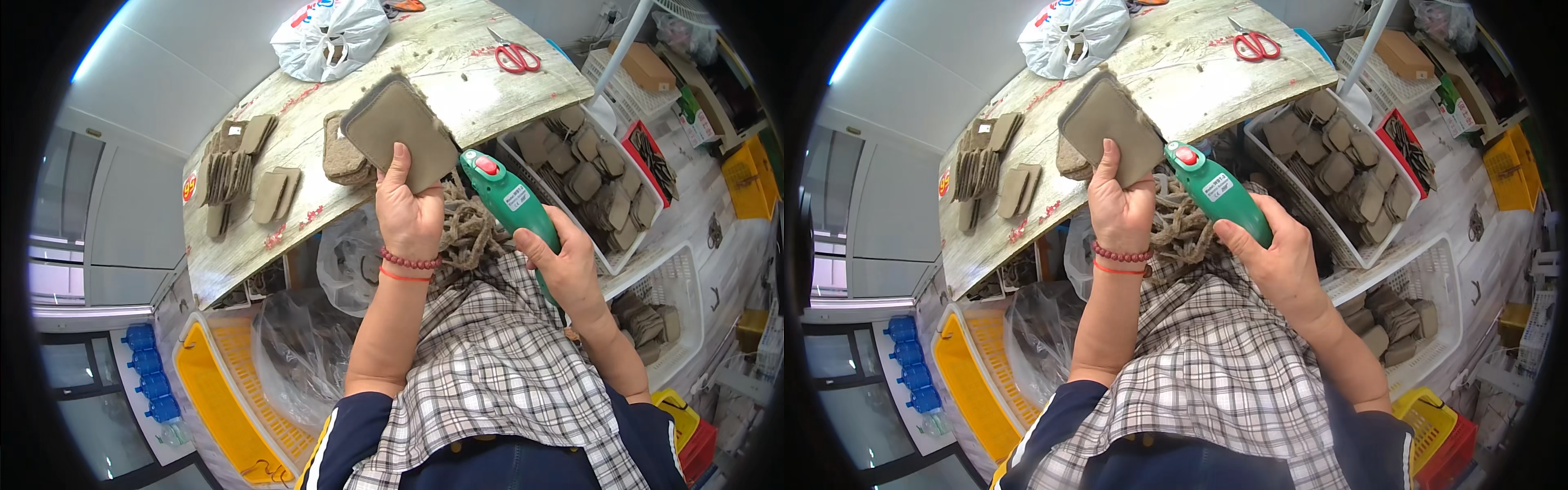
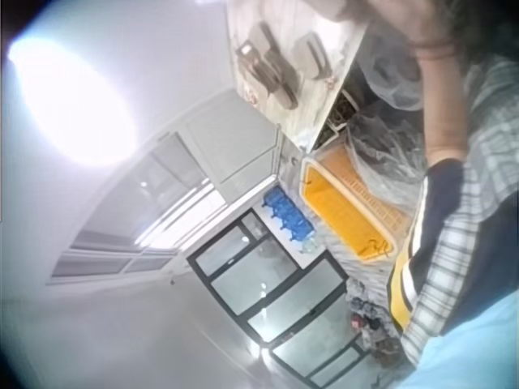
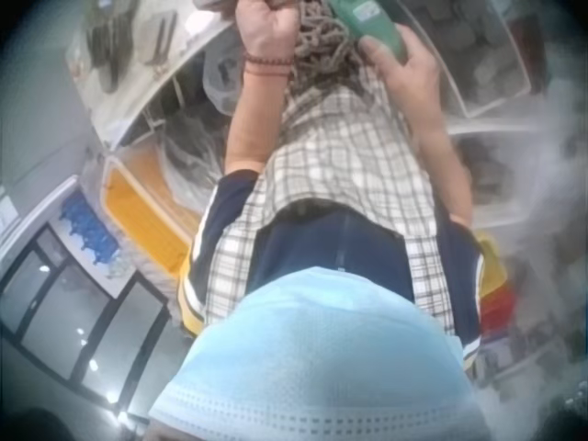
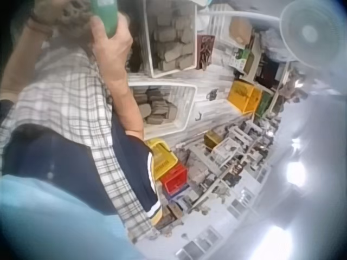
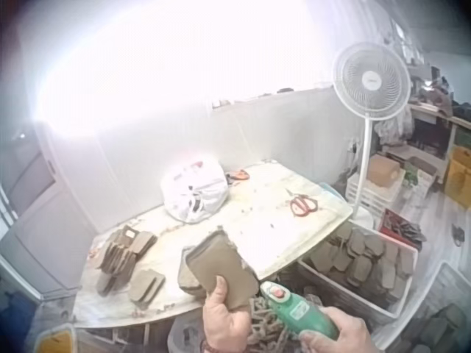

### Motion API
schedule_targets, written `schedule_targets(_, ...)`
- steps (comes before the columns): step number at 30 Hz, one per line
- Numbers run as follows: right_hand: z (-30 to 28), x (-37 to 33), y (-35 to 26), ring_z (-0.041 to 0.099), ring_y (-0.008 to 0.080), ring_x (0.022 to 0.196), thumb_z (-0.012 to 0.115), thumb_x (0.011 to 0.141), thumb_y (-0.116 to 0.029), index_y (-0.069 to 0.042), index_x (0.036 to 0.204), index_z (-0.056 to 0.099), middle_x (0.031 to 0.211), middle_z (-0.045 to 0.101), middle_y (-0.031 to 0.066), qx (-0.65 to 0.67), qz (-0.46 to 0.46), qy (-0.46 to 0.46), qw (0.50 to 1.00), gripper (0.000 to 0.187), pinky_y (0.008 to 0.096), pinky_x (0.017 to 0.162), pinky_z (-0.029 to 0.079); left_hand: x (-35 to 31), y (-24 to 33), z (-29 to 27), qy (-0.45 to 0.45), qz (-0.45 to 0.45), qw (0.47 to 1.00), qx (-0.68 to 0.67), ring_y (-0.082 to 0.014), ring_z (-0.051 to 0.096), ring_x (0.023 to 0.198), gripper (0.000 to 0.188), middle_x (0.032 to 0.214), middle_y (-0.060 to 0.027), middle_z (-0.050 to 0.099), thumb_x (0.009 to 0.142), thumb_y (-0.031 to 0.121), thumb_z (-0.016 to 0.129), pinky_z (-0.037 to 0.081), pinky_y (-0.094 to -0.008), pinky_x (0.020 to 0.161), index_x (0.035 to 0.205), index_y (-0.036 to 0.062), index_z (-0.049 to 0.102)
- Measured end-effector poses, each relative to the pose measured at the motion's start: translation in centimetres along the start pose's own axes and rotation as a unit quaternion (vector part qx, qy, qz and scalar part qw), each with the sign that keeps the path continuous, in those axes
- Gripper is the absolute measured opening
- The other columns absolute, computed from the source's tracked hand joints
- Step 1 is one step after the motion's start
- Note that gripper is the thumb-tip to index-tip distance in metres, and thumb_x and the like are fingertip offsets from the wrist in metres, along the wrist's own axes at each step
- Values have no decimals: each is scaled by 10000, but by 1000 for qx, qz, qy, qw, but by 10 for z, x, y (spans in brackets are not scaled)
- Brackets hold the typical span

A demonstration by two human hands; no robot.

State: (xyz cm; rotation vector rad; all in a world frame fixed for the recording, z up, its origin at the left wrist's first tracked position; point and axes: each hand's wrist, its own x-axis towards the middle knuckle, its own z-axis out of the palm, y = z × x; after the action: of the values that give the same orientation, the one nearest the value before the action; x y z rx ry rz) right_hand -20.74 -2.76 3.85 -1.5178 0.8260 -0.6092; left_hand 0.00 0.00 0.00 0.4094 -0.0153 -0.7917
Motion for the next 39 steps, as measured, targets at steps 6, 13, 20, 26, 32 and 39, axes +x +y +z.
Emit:
schedule_targets(6, -2, 4, 2, 498, 59, 682, 695, 879, -316, 26, 1107, 596, 769, 598, 5, -7, -16, 13, 1000, 422, 225, 605, 422, -10, -8, -3, -21, -21, 999, 31, -235, 569, 1122, 346, 1209, -78, 591, 912, 80, 618, 464, -397, 995, 1238, 38, 510)
schedule_targets(13, -5, 10, 0, 477, 41, 623, 698, 877, -312, 25, 1091, 602, 729, 575, -10, 3, -24, 38, 999, 410, 211, 551, 399, -28, -16, -7, -31, -67, 995, 66, -231, 563, 1129, 358, 1207, -73, 587, 922, 65, 601, 459, -408, 995, 1262, 56, 490)
schedule_targets(20, -18, 14, -3, 473, 42, 589, 703, 874, -315, 19, 1064, 607, 706, 555, -21, -16, -23, 36, 999, 395, 209, 531, 401, -36, -16, -17, -60, -104, 986, 117, -234, 587, 1108, 346, 1196, -73, 604, 923, 50, 591, 481, -416, 968, 1257, 57, 501)
schedule_targets(26, -36, 10, -5, 500, 45, 600, 713, 863, -319, 4, 1054, 613, 735, 568, -13, -5, 5, 6, 1000, 388, 211, 546, 429, -26, 8, -23, -107, -144, 966, 186, -218, 637, 1010, 272, 1129, -105, 642, 902, 8, 599, 534, -379, 878, 1172, 12, 562)
schedule_targets(32, -60, 3, 2, 543, 74, 700, 725, 845, -336, 12, 1092, 604, 801, 594, 1, -77, 2, -46, 996, 444, 241, 637, 458, -7, 39, -20, -162, -170, 922, 307, -162, 660, 929, 314, 1068, -84, 671, 871, -40, 603, 550, -313, 818, 1183, -5, 579)
schedule_targets(39, -60, -5, 5, 580, 106, 741, 729, 839, -311, -7, 1135, 596, 838, 633, 57, -141, -33, -58, 988, 445, 265, 668, 475, 3, 55, -20, -161, -221, 886, 374, -178, 662, 949, 397, 1093, -111, 661, 847, -64, 607, 556, -323, 819, 1236, -21, 544)
